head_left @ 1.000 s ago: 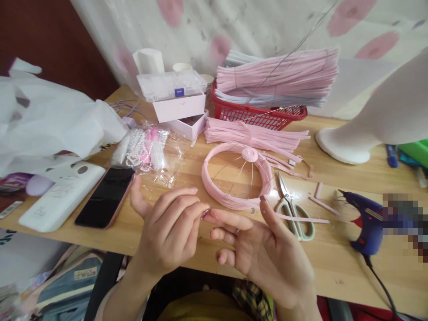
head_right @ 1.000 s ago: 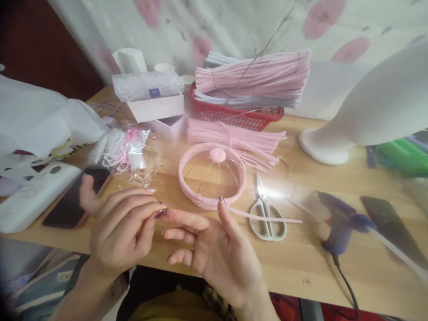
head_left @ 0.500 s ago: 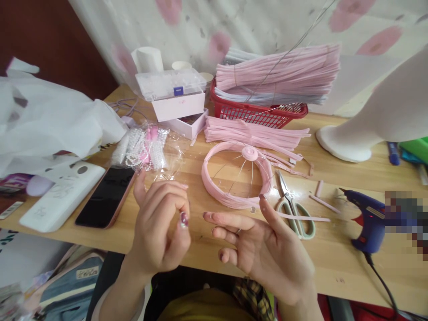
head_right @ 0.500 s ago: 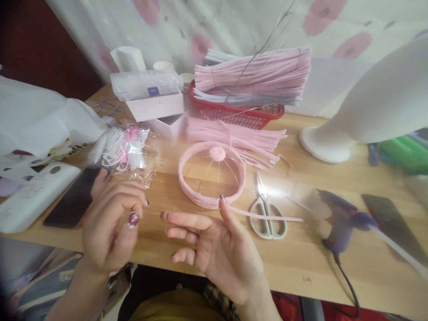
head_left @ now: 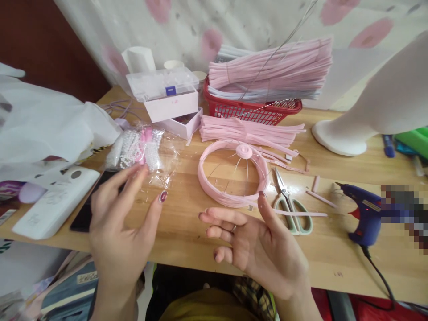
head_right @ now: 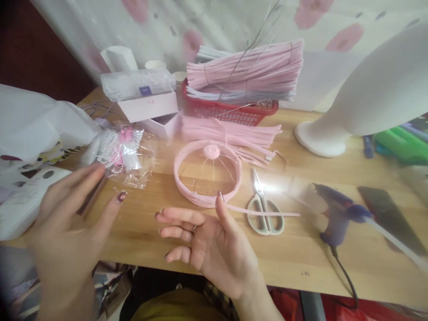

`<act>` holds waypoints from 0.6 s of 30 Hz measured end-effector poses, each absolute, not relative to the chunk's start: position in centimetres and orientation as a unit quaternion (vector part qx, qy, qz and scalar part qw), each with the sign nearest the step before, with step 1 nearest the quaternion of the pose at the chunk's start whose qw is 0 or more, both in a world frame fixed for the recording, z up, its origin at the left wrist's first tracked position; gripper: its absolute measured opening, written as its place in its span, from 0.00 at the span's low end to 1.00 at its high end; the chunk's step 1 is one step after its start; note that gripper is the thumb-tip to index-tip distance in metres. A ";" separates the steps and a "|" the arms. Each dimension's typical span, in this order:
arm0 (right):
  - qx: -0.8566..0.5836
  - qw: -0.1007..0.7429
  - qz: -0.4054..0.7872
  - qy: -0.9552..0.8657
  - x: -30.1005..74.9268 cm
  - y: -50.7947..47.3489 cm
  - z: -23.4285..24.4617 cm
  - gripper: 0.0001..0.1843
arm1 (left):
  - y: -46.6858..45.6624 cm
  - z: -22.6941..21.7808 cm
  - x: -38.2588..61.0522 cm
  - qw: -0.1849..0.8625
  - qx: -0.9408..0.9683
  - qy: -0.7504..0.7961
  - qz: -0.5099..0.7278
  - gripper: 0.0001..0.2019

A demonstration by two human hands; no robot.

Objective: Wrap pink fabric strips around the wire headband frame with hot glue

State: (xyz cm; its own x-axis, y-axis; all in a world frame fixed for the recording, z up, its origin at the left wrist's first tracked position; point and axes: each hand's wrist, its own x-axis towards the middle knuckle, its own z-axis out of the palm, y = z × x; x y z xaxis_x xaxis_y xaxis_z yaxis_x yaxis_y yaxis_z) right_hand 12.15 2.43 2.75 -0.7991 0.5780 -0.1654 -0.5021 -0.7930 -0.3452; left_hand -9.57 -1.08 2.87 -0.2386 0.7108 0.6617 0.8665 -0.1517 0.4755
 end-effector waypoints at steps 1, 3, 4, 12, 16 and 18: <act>-0.134 0.290 0.937 -0.141 11.9 2.4 2.7 0.41 | -1.2 3.3 -8.7 0.037 -0.624 -0.639 -0.449 0.20; -0.138 0.297 0.934 -0.141 11.4 2.1 2.5 0.38 | -1.3 4.0 -6.6 -0.029 -0.679 -0.580 -0.449 0.16; -0.141 0.303 0.931 -0.144 11.1 2.0 2.5 0.36 | -1.3 4.1 -5.5 -0.060 -0.696 -0.571 -0.431 0.14; -0.157 0.349 0.902 -0.201 11.0 0.8 2.1 0.18 | -0.6 3.5 -1.2 -0.098 -0.732 -0.552 -0.387 0.08; -0.167 0.351 0.894 -0.224 10.8 0.7 1.9 0.17 | -0.3 3.9 -1.1 -0.058 -0.741 -0.520 -0.421 0.09; -0.197 0.361 0.875 -0.255 10.8 0.7 1.8 0.17 | -0.2 4.1 -1.6 -0.038 -0.728 -0.516 -0.450 0.09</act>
State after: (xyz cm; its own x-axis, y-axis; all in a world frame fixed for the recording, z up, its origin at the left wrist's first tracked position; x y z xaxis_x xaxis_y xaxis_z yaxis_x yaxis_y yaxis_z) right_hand 10.79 0.65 1.84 -0.6613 0.7327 -0.1605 -0.5316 -0.6089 -0.5888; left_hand -1.65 -0.23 4.09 0.0638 0.7857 0.6153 0.7165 -0.4652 0.5198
